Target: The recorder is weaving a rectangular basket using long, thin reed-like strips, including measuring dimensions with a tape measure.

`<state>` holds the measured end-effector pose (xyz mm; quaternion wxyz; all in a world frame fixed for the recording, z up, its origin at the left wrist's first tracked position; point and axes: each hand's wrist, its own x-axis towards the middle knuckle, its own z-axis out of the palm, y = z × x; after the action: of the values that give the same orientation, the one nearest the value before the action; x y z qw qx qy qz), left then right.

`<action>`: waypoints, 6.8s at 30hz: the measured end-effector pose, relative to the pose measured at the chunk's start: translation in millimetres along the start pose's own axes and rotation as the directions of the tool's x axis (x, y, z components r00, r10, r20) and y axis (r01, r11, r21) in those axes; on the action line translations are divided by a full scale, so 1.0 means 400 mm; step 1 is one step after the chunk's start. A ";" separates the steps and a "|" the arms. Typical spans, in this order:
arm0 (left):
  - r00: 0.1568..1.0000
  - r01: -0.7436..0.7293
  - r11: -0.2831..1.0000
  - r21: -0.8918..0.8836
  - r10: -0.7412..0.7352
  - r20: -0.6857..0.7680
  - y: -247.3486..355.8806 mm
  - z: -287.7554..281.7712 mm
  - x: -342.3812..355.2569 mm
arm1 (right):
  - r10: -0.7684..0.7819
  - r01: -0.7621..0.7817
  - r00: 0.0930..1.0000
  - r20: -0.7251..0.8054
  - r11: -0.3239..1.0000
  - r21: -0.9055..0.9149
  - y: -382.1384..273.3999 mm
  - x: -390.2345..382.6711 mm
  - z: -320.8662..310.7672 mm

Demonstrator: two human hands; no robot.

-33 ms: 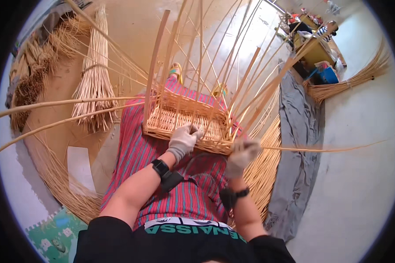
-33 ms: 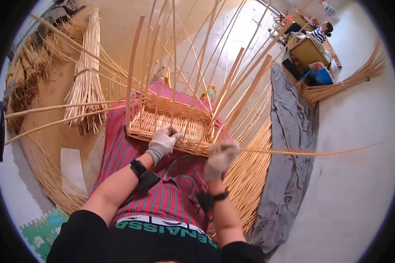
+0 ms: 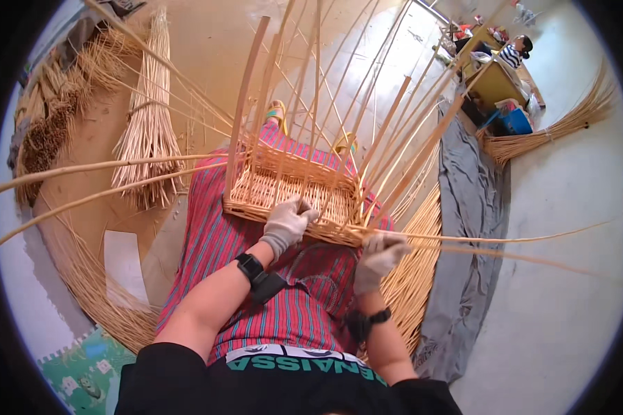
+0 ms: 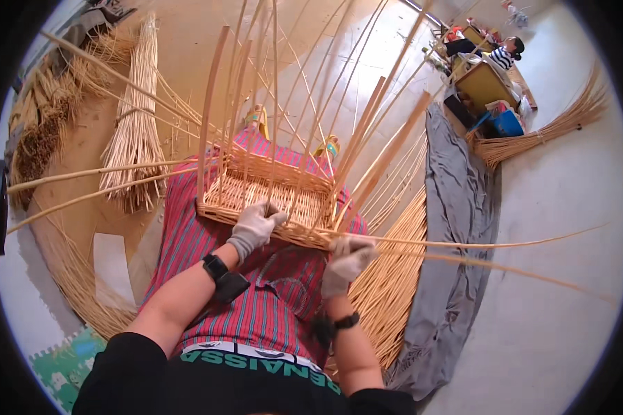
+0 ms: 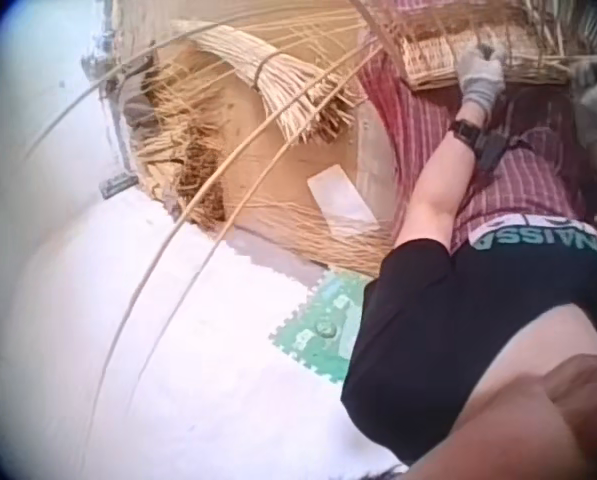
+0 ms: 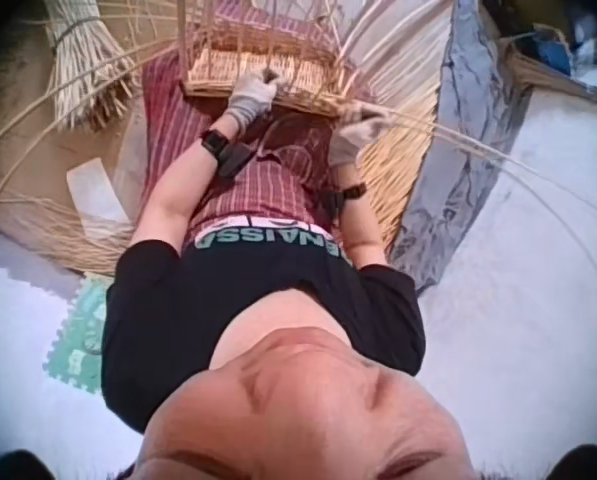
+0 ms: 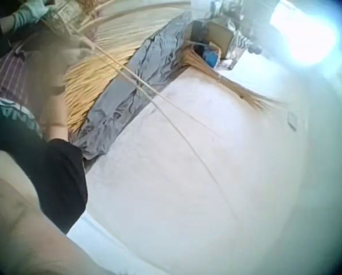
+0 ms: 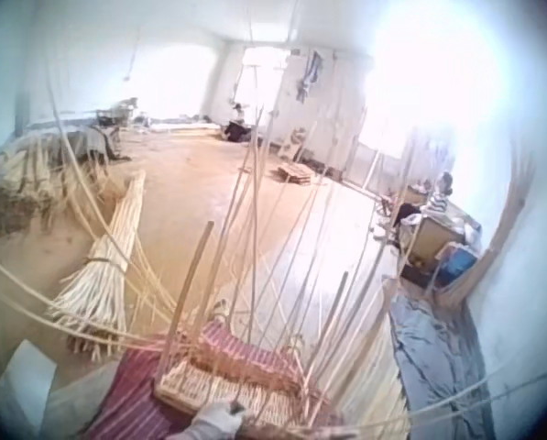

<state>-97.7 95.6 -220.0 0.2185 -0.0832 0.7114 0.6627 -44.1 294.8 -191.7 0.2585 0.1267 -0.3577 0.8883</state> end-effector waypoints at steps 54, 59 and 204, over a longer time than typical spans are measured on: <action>0.633 -0.518 -0.181 0.836 0.575 0.518 0.140 0.010 -0.032 | 0.482 0.597 0.801 0.353 -0.606 -0.526 -0.070 0.044 0.050; 0.765 -0.549 0.140 0.824 0.481 0.428 0.097 0.008 0.008 | 0.530 0.572 0.792 0.305 -0.467 -0.674 -0.018 0.080 0.028; 0.972 -0.230 0.872 -0.432 0.190 -0.135 0.013 -0.419 -0.017 | 0.456 -0.423 0.654 -0.604 -0.442 -0.791 0.116 -0.603 -0.797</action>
<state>-127.4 -69.2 -208.2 0.0888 -0.0822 0.5547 0.8232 118.7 401.2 -544.1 -0.1430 -0.2634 -0.9021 0.3106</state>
